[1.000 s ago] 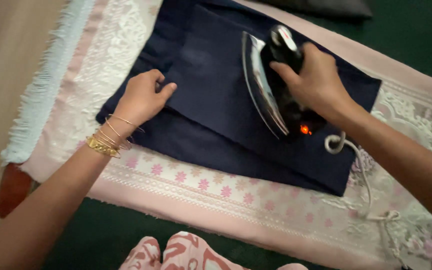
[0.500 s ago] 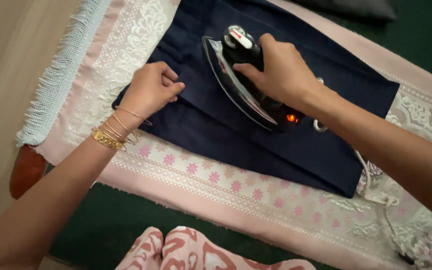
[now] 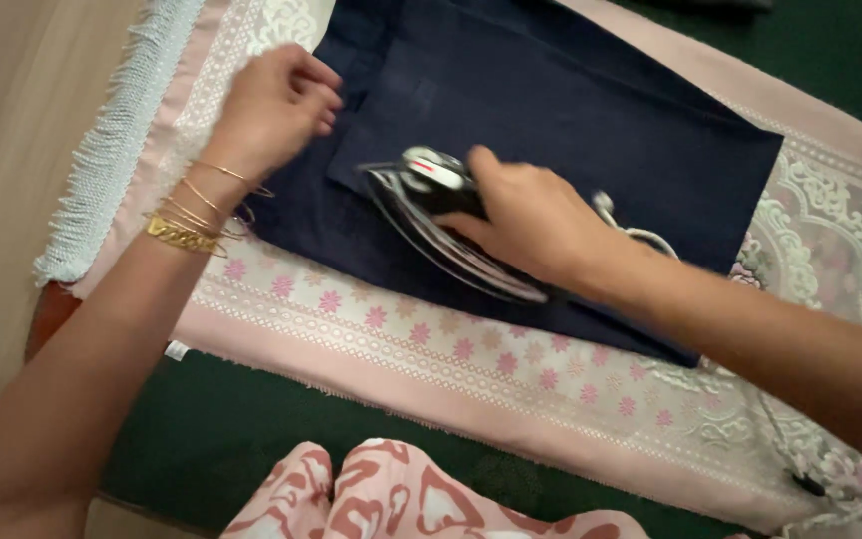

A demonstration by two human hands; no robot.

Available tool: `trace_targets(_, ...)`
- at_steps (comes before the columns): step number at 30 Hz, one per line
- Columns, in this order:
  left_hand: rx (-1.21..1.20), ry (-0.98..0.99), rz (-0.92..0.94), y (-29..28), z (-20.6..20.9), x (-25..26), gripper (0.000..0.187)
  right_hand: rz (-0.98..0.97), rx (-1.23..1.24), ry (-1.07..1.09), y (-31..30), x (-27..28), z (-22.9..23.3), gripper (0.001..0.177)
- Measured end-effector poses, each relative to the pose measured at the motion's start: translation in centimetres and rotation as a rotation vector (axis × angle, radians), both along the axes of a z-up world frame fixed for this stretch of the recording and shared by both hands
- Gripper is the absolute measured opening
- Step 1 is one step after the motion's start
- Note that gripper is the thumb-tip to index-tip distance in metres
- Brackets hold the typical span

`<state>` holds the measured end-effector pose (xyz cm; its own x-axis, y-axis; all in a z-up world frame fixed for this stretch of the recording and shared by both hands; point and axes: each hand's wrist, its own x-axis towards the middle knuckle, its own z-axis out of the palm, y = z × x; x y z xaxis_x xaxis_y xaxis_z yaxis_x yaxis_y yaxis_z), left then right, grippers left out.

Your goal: Ironing and folding a dark blue garment on a mat on the floor

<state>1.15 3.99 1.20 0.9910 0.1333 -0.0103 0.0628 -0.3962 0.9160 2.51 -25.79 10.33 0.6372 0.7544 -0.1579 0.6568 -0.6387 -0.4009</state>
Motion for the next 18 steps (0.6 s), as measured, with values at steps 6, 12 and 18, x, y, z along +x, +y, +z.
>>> trace_targets(6,0.137,0.041,-0.149,-3.1,-3.5,-1.1,0.031,-0.491,-0.289,0.056,-10.1,-3.5,1.5,0.046)
trace_targets(12,0.137,0.152,-0.104,-2.0,-4.5,-0.5,0.040,-0.720,-0.119,-0.139,-19.3,-5.0,-1.6,0.042)
trace_targets(18,0.192,0.175,-0.148,-1.9,-5.1,0.0,0.047,-0.659,0.034,-0.123,-13.3,-1.6,-1.0,0.046)
